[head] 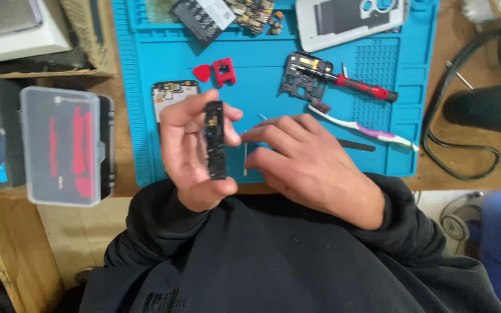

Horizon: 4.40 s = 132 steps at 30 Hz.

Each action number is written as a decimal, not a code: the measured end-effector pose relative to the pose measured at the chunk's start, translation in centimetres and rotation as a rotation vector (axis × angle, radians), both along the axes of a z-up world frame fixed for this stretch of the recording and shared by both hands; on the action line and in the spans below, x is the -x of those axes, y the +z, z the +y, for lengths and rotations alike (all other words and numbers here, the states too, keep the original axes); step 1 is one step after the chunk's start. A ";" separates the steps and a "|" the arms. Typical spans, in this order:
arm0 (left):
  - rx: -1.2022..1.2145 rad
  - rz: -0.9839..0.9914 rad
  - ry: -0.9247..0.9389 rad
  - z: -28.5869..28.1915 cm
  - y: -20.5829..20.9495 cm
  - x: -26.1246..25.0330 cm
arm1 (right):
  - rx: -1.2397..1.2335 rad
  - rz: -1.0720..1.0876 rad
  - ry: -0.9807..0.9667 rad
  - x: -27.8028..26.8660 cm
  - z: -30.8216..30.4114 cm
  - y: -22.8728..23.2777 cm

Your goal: Cleaning a mobile phone motherboard and frame using a toothbrush and cotton swab, then applying liquid from a syringe.

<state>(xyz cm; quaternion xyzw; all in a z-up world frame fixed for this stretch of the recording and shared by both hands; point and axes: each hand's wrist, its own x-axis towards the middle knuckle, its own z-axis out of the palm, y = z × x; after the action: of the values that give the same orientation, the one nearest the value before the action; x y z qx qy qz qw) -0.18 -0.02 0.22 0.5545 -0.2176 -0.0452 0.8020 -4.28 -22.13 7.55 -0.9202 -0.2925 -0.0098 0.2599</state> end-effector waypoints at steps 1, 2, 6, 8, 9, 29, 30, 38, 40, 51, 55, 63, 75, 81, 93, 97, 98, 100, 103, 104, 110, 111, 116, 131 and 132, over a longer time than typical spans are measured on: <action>0.005 0.005 -0.015 -0.3 0.1 -0.1 | 0.005 0.005 -0.015 0.7 -1.2 0.3; -0.012 -0.043 0.004 -0.6 0.3 -0.2 | -0.049 0.028 -0.079 1.4 -2.3 0.6; -0.138 -0.116 0.050 -0.7 0.7 -0.4 | 0.025 -0.011 -0.419 5.6 -7.8 0.0; -0.166 -0.150 0.048 -0.9 0.7 -0.5 | 0.111 -0.018 -0.518 7.4 -9.1 -0.7; -0.196 -0.181 0.050 -1.1 0.8 -0.5 | 0.197 -0.024 -0.611 8.2 -9.8 -1.0; -0.405 -0.288 -0.044 -0.6 1.2 -0.7 | -0.292 0.076 -0.571 8.6 -9.8 -0.9; -0.417 -0.265 -0.057 -0.7 1.2 -0.7 | -0.433 0.079 -0.508 8.6 -9.4 -1.2; -0.404 -0.319 -0.149 -0.6 1.8 -1.0 | -0.378 0.070 -0.286 5.5 -7.2 -1.2; -0.402 -0.330 -0.162 -0.7 1.5 -0.8 | -0.333 -0.026 -0.399 5.7 -7.5 -1.6; -0.413 -0.341 -0.149 -0.8 1.7 -0.9 | -0.248 -0.075 -0.360 5.7 -8.3 -1.5; -0.403 -0.344 -0.142 -0.9 1.9 -0.9 | -0.298 -0.016 -0.247 4.9 -7.5 -1.6; -0.389 -0.331 -0.148 -0.6 1.8 -1.0 | -0.308 -0.162 -0.306 5.0 -8.7 -3.8; -0.494 -0.343 -0.189 -1.4 2.3 -1.0 | 0.206 -0.028 -0.549 7.3 -12.1 -2.5; -0.546 -0.494 -0.174 -2.2 2.2 -1.0 | 0.224 -0.101 -0.613 8.1 -12.3 -2.5; -0.391 -0.174 -0.243 -0.6 1.9 -0.8 | 0.610 -0.003 -0.429 6.3 -10.3 -1.2; -0.395 -0.147 -0.195 -0.6 2.1 -0.6 | 0.670 -0.042 -0.386 5.7 -10.0 -0.9; -0.421 -0.128 -0.178 -0.5 2.1 -0.5 | 0.672 -0.052 -0.367 5.5 -10.0 -1.0; -0.443 -0.112 -0.169 -0.5 2.1 -0.5 | 0.679 -0.059 -0.356 5.3 -10.3 -1.2; -0.419 -0.129 -0.183 -0.6 2.2 -0.6 | 0.668 -0.036 -0.296 4.5 -10.5 -1.1; -0.401 -0.136 -0.191 -0.6 2.2 -0.6 | 0.620 -0.046 -0.295 4.3 -10.3 -0.8; -0.381 -0.152 -0.206 -0.4 2.3 -0.7 | 0.538 0.009 -0.270 4.0 -9.9 -0.9; -0.385 -0.155 -0.205 -0.4 2.3 -0.6 | 0.559 0.012 -0.286 4.2 -9.8 -1.0; -0.456 -0.212 -0.140 -0.8 2.6 -0.7 | 0.639 0.022 -0.310 4.3 -10.3 -1.5; -0.288 -0.341 -0.064 -2.8 1.7 -1.0 | 0.244 0.296 -0.407 3.2 -10.7 -0.9; -0.264 -0.334 -0.067 -2.9 1.7 -0.9 | 0.148 0.420 -0.445 3.2 -11.0 -0.9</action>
<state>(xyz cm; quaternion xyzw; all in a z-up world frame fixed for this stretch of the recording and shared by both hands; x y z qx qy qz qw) 0.73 -2.90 1.90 0.6469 -0.3580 -0.0076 0.6733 -7.52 -33.17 6.64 -0.9599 -0.0237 0.1454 0.2383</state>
